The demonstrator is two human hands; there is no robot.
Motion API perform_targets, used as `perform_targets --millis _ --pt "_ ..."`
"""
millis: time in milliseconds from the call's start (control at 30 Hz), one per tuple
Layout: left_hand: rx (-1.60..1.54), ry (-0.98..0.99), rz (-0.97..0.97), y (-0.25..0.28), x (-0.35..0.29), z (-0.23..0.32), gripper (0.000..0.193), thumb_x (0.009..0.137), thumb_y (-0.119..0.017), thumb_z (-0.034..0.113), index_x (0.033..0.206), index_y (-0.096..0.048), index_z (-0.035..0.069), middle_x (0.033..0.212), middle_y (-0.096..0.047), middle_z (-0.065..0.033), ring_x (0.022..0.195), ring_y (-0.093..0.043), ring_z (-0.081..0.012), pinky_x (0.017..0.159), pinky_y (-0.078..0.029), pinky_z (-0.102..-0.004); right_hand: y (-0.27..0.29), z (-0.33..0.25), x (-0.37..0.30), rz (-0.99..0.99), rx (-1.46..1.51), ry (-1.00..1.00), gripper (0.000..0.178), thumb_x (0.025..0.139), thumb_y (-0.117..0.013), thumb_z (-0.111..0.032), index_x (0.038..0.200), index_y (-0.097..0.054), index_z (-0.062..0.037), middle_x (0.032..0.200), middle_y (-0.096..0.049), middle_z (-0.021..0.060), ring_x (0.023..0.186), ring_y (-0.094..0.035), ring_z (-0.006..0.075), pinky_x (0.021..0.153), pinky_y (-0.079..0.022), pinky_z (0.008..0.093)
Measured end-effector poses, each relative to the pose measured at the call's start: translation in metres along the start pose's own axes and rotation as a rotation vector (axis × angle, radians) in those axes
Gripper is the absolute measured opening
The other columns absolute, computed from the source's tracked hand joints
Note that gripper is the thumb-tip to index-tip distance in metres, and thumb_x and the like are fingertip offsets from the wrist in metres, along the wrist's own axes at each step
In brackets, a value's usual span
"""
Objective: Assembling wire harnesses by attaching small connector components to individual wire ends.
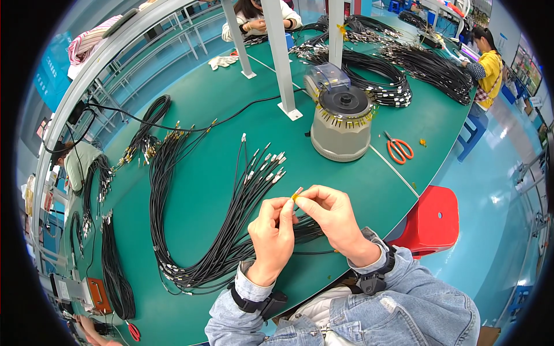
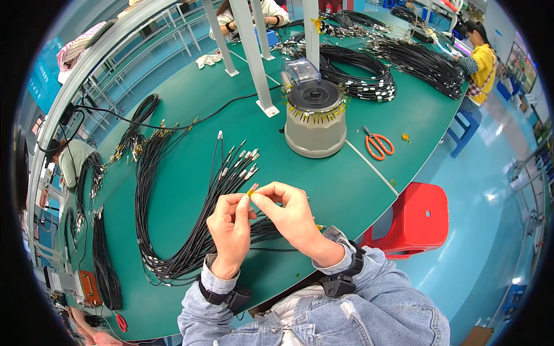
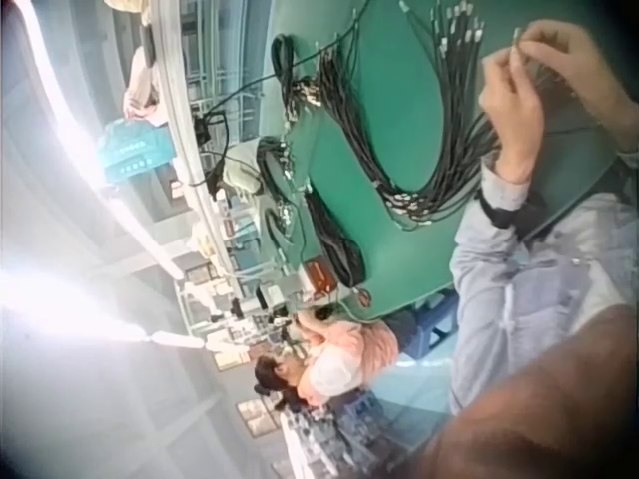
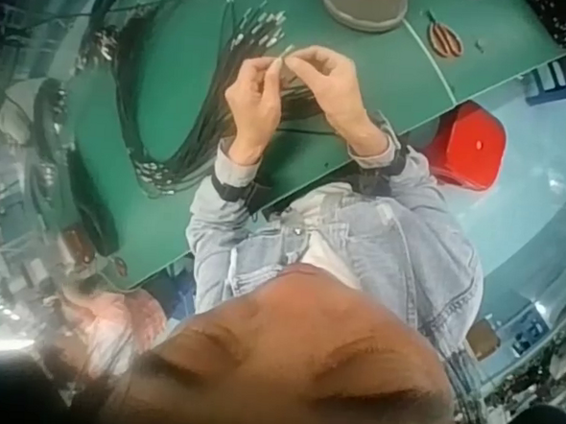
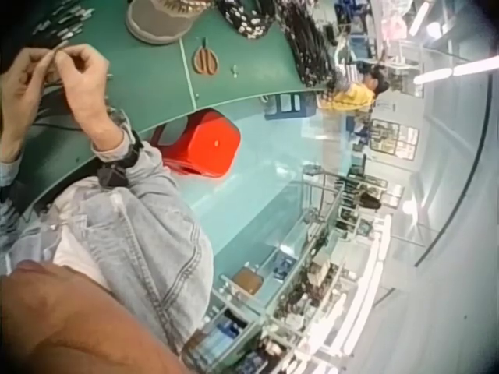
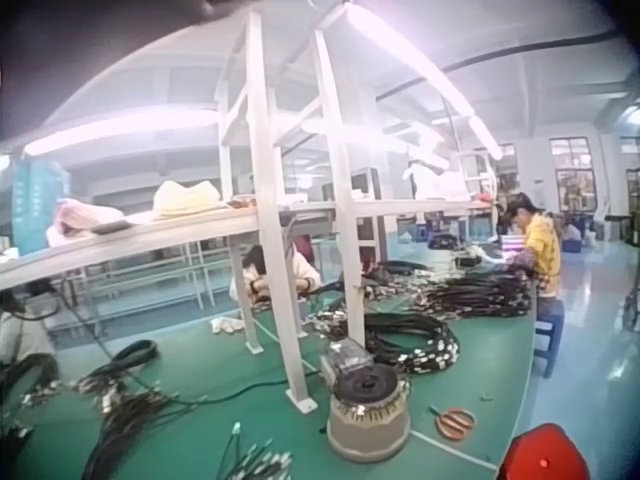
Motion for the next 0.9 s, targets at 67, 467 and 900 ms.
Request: perform_targets --millis 67,467,900 --pt "0.02 -0.002 0.001 -0.001 -0.001 0.002 0.01 0.089 -0.054 0.007 0.086 -0.054 -0.002 0.06 -0.06 -0.0041 0.049 -0.053 -0.0054 0.042 -0.038 -0.0184 0.001 0.003 0.001 -0.007 0.03 -0.04 0.01 0.086 -0.059 -0.005 0.092 -0.061 0.0028 0.09 -0.06 0.0046 0.082 -0.055 0.0092 0.075 -0.045 0.0228" --pt "-0.045 0.155 -0.01 0.003 0.0 -0.013 0.009 0.089 -0.055 0.007 0.086 -0.053 -0.002 0.065 -0.062 -0.0068 0.054 -0.059 -0.0098 0.047 -0.044 -0.0212 -0.007 -0.001 -0.001 -0.039 0.092 -0.084 0.017 0.086 -0.06 -0.009 0.099 -0.057 0.002 0.09 -0.059 0.0046 0.086 -0.054 0.0098 0.079 -0.044 0.0239" --pt "-0.258 0.287 -0.073 -0.004 -0.004 -0.025 0.014 0.092 -0.052 0.011 0.085 -0.054 0.0 0.06 -0.056 -0.0009 0.049 -0.048 -0.0036 0.042 -0.034 -0.0178 -0.007 0.003 0.007 -0.061 0.063 0.009 0.01 0.085 -0.062 -0.01 0.086 -0.059 -0.0004 0.084 -0.057 0.0009 0.078 -0.051 0.007 0.072 -0.041 0.0221"
Point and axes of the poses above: each hand's wrist, its own x-axis towards the middle knuckle, its own y-axis out of the back of the hand, z = x × y, the point moved 10 cm from there along x, towards the middle knuckle
